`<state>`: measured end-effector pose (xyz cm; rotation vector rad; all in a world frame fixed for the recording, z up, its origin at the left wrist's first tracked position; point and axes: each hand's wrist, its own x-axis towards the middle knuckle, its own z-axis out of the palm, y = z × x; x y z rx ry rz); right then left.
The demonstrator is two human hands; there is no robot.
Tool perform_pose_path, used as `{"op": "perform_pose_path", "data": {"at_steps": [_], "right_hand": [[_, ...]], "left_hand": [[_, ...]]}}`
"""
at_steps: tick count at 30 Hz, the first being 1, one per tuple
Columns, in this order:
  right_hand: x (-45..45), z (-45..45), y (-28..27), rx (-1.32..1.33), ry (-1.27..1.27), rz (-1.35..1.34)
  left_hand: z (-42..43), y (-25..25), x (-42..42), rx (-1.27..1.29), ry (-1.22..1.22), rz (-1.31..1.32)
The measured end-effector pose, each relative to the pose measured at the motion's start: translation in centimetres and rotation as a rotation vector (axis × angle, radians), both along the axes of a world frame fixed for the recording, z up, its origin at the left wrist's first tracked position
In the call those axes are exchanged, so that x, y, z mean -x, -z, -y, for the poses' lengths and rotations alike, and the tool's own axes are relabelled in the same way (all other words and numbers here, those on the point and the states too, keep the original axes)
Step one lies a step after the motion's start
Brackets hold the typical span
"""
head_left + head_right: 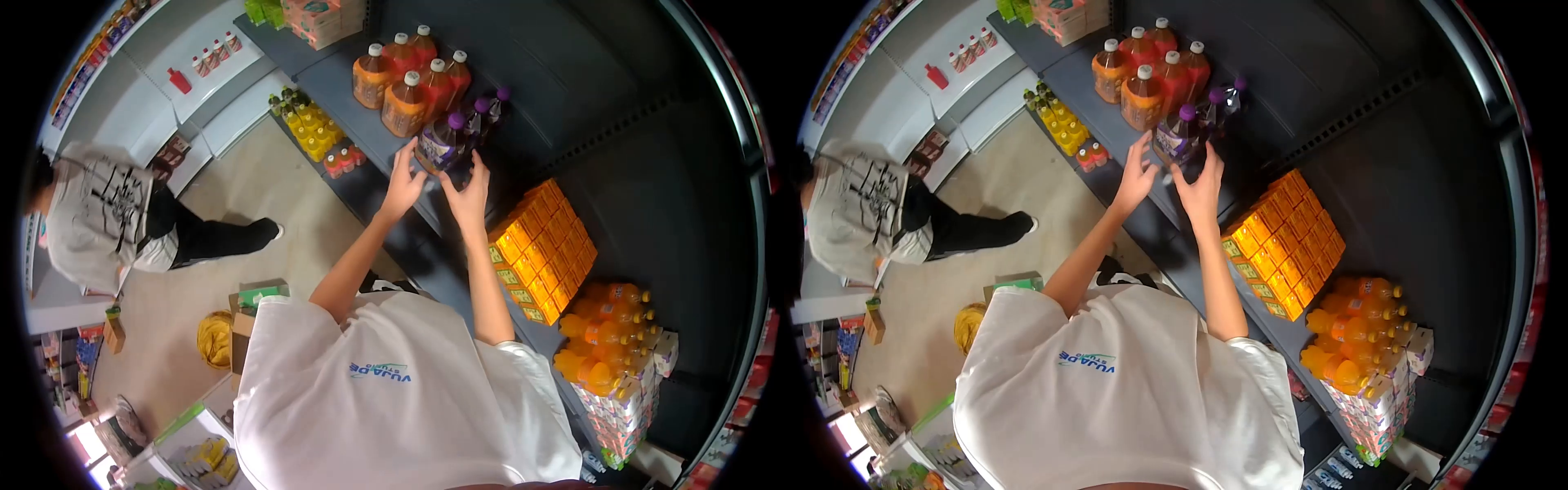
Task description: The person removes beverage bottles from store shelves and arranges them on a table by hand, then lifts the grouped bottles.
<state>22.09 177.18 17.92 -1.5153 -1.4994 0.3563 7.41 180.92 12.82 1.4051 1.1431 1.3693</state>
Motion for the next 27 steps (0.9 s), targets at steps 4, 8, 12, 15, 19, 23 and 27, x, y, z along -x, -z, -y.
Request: {"op": "perform_pose_path", "data": {"at_steps": [4,8,12,15,19,23,27], "right_hand": [[1.1,-3.5,1.9,-0.021,0.048,0.004],[2.9,-5.7,1.9,-0.063,0.239,-0.067],[2.9,-5.0,1.2,0.04,0.313,0.068],[4.2,-1.7,0.2,0.136,0.354,0.116],[5.6,2.0,0.8,0.215,0.457,-0.004],[7.5,8.4,0.6,0.208,0.602,-0.088],[9.1,18.8,2.2,0.248,0.787,-0.129]], "left_hand": [[-3.9,-0.6,-0.2,0.05,0.165,0.057],[-6.7,1.3,0.1,-0.088,0.286,-0.053],[-7.3,1.7,2.1,-0.062,0.505,-0.117],[-5.4,0.6,3.7,-0.039,0.582,-0.218],[-2.9,0.7,4.5,-0.102,0.659,-0.282],[0.3,0.3,4.7,-0.243,0.832,-0.282],[5.6,0.7,3.5,-0.277,1.246,-0.341]]}}
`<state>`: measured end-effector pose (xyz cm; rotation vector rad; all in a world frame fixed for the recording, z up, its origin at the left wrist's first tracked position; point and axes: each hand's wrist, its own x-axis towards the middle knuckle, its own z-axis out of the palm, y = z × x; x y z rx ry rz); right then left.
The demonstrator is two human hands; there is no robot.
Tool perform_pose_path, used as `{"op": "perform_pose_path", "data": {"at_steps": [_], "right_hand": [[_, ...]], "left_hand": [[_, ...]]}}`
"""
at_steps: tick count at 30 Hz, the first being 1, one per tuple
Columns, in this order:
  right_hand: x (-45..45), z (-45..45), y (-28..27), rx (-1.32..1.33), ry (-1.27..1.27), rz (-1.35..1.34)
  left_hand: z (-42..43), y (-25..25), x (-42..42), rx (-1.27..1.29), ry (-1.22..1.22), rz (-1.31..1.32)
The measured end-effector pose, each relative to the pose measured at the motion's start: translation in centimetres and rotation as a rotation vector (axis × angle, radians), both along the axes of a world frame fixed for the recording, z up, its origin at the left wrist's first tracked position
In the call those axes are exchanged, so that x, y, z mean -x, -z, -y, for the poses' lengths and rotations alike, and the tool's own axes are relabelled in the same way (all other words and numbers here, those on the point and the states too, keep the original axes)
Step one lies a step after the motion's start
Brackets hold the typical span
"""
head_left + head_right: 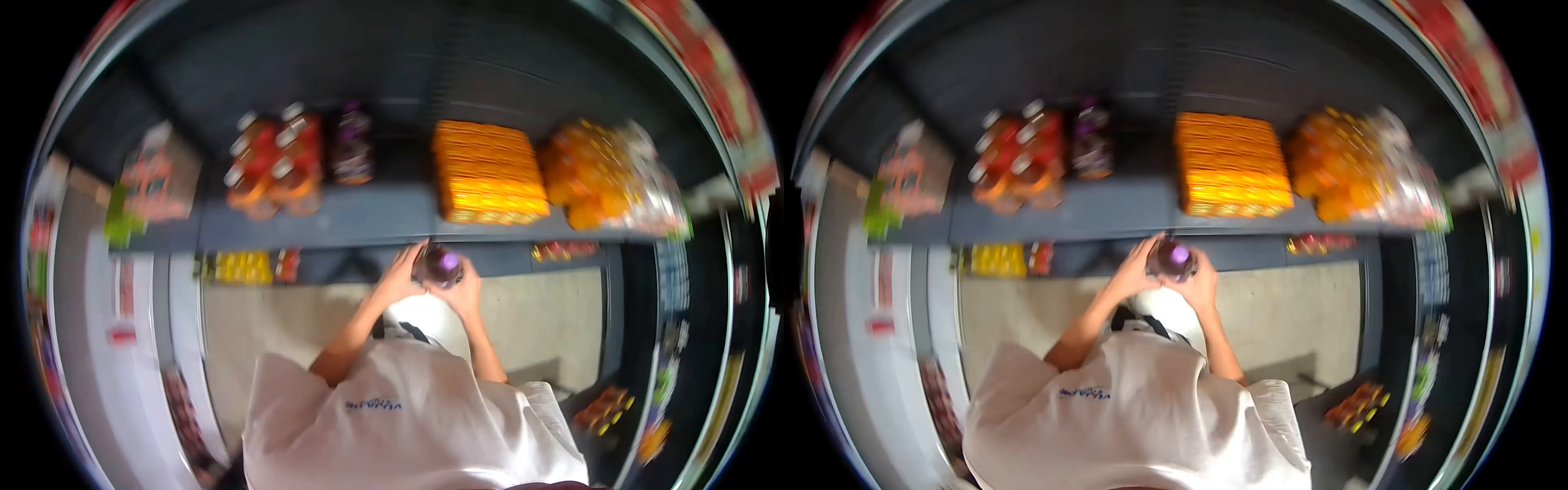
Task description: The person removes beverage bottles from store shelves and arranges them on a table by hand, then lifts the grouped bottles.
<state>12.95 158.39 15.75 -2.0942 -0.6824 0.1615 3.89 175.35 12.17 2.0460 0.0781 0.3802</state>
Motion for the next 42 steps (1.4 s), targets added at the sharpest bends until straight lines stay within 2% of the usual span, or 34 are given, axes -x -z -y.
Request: {"op": "perform_pose_path", "data": {"at_steps": [4,5,7,9,10,11,13,14,18,21,22,24,27,28,31,33,35,38,42], "right_hand": [[4.3,13.3,4.4,0.036,0.321,-0.09],[5.6,16.6,4.6,0.033,0.364,-0.163],[9.4,23.0,5.1,-0.029,0.539,-0.211],[13.0,28.2,5.9,0.0,0.718,-0.279],[14.9,30.6,4.1,-0.04,0.798,-0.307],[16.3,32.3,4.2,-0.053,0.898,-0.315],[18.7,34.6,5.4,0.01,1.094,-0.283],[19.7,35.6,5.6,-0.069,1.165,-0.216],[22.5,38.5,7.7,-0.097,1.555,-0.124],[23.4,41.0,9.0,-0.2,1.755,-0.051],[23.5,42.0,9.1,-0.117,1.818,-0.021],[23.1,44.3,9.1,-0.138,1.896,-0.039],[21.8,48.4,9.0,-0.157,1.999,-0.068],[21.1,50.0,9.0,-0.167,2.063,-0.087],[19.0,54.9,8.9,-0.109,2.205,-0.138],[17.8,57.9,10.9,-0.089,2.292,-0.132],[16.7,60.4,10.9,-0.057,2.316,-0.206],[15.3,64.1,12.5,-0.096,2.397,-0.207],[14.6,67.5,13.8,-0.046,2.389,-0.217]], "left_hand": [[10.8,4.2,-1.8,0.269,0.388,-0.128],[14.4,5.0,-1.7,0.531,0.482,-0.248],[20.3,6.9,-1.4,0.333,0.644,-0.309],[25.3,6.0,-1.9,0.162,0.869,-0.37],[28.2,6.4,-2.2,0.099,0.98,-0.416],[30.9,4.9,-2.5,0.075,1.075,-0.448],[35.4,5.1,-3.0,0.034,1.249,-0.46],[37.5,4.0,-3.1,-0.043,1.331,-0.467],[45.8,6.9,-3.6,-0.013,1.616,-0.389],[51.6,8.6,-3.0,-0.076,1.69,-0.404],[53.3,8.7,-2.6,-0.085,1.711,-0.42],[56.8,9.1,-2.3,-0.093,1.764,-0.351],[61.1,9.9,-3.0,-0.036,1.821,-0.391],[62.6,9.0,-3.8,-0.109,1.808,-0.598],[68.0,7.3,-6.6,0.001,1.948,-0.734],[71.6,11.8,-8.1,-0.059,2.058,-0.605],[74.8,11.7,-9.1,-0.039,2.092,-0.766],[79.6,13.6,-10.0,0.013,2.153,-0.704],[82.7,13.2,-9.1,0.027,2.154,-0.69]]}}
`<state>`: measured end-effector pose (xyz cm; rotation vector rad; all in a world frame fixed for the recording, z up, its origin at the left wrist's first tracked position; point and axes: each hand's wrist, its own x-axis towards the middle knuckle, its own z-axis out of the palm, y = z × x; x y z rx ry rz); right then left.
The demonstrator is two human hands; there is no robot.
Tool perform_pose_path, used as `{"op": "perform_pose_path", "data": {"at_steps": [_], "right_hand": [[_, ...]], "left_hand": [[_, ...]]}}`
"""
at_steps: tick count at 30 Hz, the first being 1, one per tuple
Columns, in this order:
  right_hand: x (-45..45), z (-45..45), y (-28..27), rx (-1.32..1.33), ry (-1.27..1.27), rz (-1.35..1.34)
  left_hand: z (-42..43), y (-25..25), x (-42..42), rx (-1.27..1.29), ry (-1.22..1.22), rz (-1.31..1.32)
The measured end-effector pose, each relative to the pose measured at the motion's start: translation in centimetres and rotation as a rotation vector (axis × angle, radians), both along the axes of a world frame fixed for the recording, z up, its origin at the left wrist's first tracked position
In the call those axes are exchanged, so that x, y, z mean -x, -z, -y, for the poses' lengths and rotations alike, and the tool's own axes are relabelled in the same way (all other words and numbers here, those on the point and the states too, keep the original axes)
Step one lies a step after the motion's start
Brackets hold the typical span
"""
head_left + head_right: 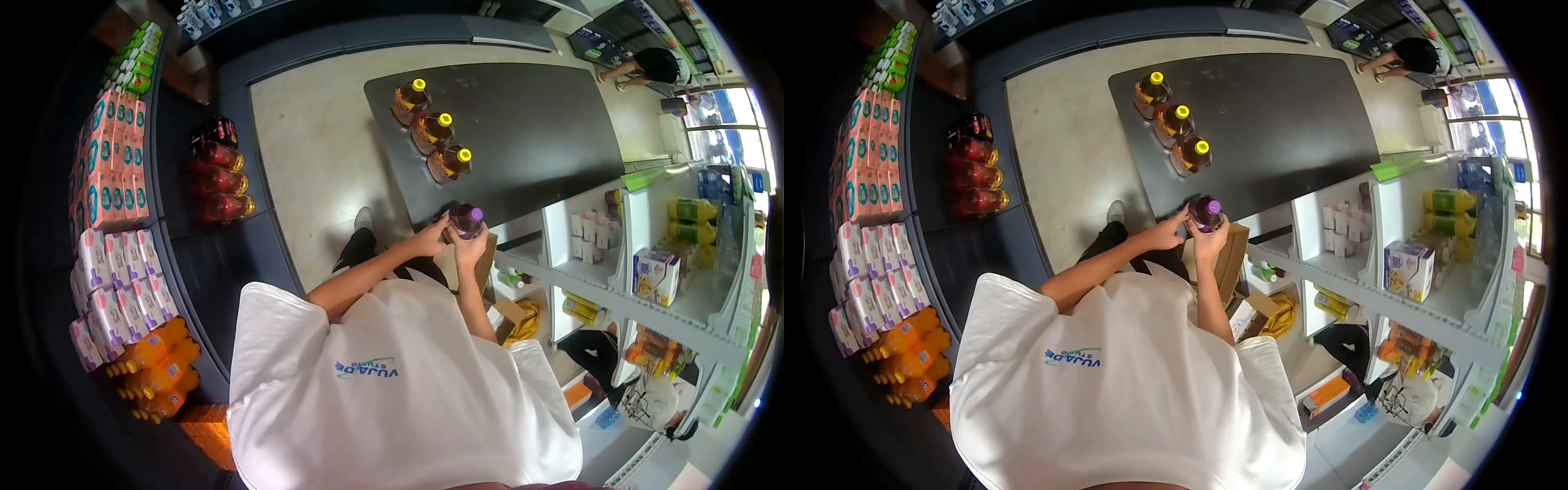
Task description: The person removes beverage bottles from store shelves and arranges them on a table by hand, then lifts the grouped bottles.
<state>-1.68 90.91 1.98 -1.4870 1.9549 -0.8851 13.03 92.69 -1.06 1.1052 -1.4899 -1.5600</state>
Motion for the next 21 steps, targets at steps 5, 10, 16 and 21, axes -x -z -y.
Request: {"op": "perform_pose_path", "data": {"at_steps": [5,10,16,21], "right_hand": [[0.2,2.6,1.2,0.092,0.015,0.054],[0.1,5.7,1.5,0.079,-0.12,0.234],[0.3,7.5,2.8,0.037,-0.187,0.333],[0.1,7.5,3.0,0.041,-0.241,0.36]], "left_hand": [[2.8,-2.1,0.5,-0.194,0.01,0.024],[3.9,-3.2,1.1,-0.272,-0.172,-0.006],[2.8,-2.5,1.4,-0.326,-0.285,-0.033],[0.3,-2.2,2.1,-0.351,-0.396,0.203]]}}
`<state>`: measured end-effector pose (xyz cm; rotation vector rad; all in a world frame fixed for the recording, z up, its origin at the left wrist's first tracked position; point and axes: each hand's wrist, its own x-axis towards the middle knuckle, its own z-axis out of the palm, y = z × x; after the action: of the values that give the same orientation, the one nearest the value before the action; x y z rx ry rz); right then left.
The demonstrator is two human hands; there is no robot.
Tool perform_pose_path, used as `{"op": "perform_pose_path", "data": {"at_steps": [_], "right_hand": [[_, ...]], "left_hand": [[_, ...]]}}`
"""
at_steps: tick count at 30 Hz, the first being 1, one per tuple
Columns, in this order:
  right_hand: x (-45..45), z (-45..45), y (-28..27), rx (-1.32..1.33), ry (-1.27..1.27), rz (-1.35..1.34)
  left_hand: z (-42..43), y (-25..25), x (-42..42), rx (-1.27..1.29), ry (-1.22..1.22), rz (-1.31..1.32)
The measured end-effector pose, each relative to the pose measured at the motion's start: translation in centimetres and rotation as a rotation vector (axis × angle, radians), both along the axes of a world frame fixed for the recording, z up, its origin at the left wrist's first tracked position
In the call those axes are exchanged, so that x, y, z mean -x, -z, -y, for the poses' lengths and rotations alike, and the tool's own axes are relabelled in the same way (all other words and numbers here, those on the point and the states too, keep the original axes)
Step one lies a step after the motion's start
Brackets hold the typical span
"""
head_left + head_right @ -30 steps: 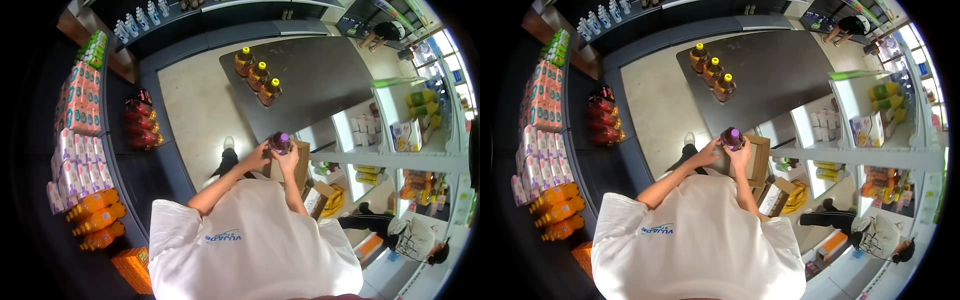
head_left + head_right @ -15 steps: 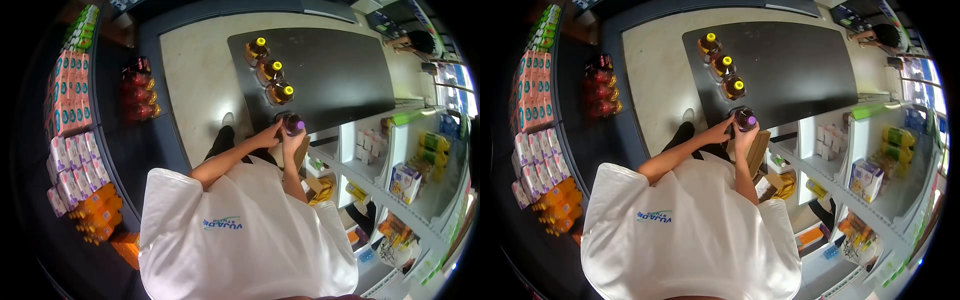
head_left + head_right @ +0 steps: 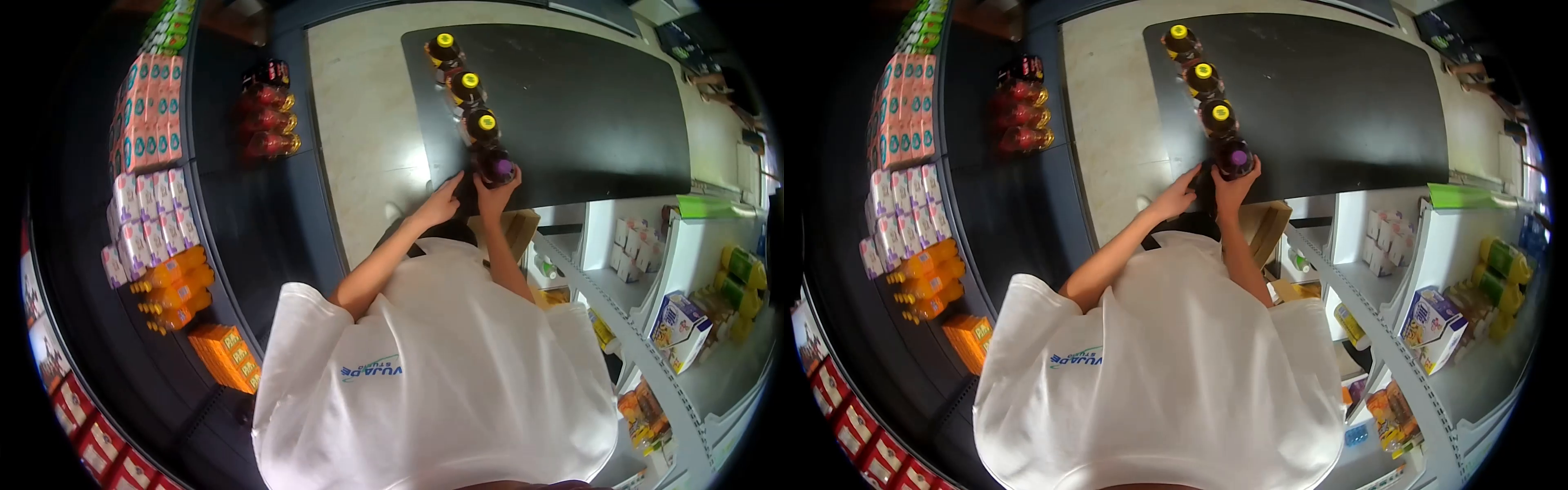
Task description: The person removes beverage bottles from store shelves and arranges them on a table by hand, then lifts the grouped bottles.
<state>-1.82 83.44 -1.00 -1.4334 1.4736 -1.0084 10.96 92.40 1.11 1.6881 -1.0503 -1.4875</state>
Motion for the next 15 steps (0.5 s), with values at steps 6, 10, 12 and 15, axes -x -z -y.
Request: {"op": "perform_pose_path", "data": {"at_steps": [6,10,12,15], "right_hand": [[-0.9,-2.8,6.1,-0.113,0.201,-0.567],[-5.6,-6.8,6.7,-0.493,-0.119,-0.541],[-9.4,-12.3,3.4,-0.792,-0.368,-0.07],[-13.7,-18.4,4.9,-1.165,-0.963,-0.057]], "left_hand": [[-9.7,-0.6,-1.8,-0.093,-0.345,0.155],[-22.1,2.0,-1.1,-0.096,-0.859,0.188],[-28.6,-0.6,0.0,-0.061,-1.149,0.162],[-38.1,0.9,3.0,-0.079,-1.521,0.204]]}}
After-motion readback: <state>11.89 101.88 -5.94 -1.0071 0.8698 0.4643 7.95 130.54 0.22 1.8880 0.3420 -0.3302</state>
